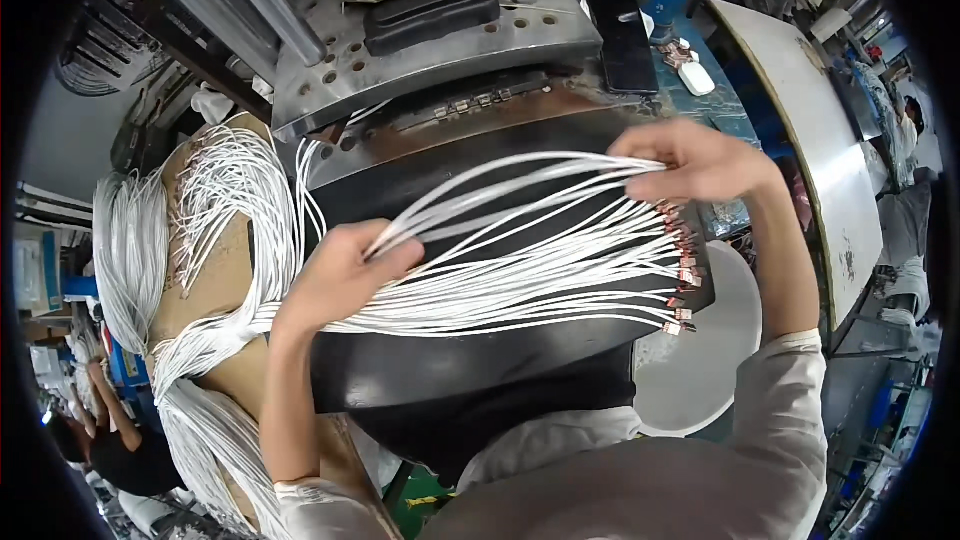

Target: The person processes cables by inserting their connector ends into a metal fixture by hand, placing the loaded fixture into an industrial press machine, and removing the pressed cables.

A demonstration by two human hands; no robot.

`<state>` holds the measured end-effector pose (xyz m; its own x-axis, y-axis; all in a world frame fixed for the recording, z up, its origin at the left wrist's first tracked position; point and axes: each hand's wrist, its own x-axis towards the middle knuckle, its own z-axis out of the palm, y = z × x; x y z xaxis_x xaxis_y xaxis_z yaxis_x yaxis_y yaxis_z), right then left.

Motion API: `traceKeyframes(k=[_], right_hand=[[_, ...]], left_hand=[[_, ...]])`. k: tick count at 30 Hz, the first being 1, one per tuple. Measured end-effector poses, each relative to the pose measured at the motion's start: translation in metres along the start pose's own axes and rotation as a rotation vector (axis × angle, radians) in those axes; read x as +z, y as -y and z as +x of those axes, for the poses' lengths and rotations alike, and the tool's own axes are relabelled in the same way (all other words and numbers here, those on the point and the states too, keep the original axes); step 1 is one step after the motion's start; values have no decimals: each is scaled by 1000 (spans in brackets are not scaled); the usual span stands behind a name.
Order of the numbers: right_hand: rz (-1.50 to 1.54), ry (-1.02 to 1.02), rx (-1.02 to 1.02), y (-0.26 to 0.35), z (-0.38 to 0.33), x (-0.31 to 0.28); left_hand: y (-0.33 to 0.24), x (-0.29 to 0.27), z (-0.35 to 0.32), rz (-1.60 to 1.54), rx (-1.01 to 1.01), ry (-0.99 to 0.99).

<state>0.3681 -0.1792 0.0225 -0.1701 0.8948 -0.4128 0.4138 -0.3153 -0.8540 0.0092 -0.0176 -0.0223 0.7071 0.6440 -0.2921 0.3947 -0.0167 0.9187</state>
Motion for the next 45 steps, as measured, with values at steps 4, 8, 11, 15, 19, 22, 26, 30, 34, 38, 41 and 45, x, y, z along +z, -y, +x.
traceKeyframes(k=[4, 8, 11, 15, 19, 22, 26, 30, 34, 38, 41, 45], right_hand=[[-176, -7, 79, -20, -25, -39], [-152, -172, -176, -36, -15, -52], [51, -311, -426, -45, 2, -50], [290, -10, -533, -16, 47, 2], [-301, -150, -398, 4, 67, 22], [-651, -351, -330, 3, 93, 34], [-964, -547, -195, 5, 106, 49], [-986, -633, -123, -17, 93, 83], [-812, -575, -70, 1, 63, 94], [-372, -320, -147, 1, 79, 61], [30, -231, -146, 0, 82, 58], [457, -218, -42, 4, 82, 65]], left_hand=[[-15, 37, 39, 39, 138, 562], [-62, 102, 50, -272, 74, 848], [-64, 153, 52, -487, 79, 766], [-51, 185, 54, -839, 124, 383], [-27, 125, 52, -472, 38, 347], [-14, 89, 38, -471, -14, 316], [-10, 77, 30, -585, -6, 310], [-11, 74, 29, -646, -90, 308], [-12, 77, 33, -625, -111, 202], [-7, 87, 37, -489, -47, 108], [-1, 90, 43, -437, 70, 104], [-1, 95, 46, -420, 80, 83]])
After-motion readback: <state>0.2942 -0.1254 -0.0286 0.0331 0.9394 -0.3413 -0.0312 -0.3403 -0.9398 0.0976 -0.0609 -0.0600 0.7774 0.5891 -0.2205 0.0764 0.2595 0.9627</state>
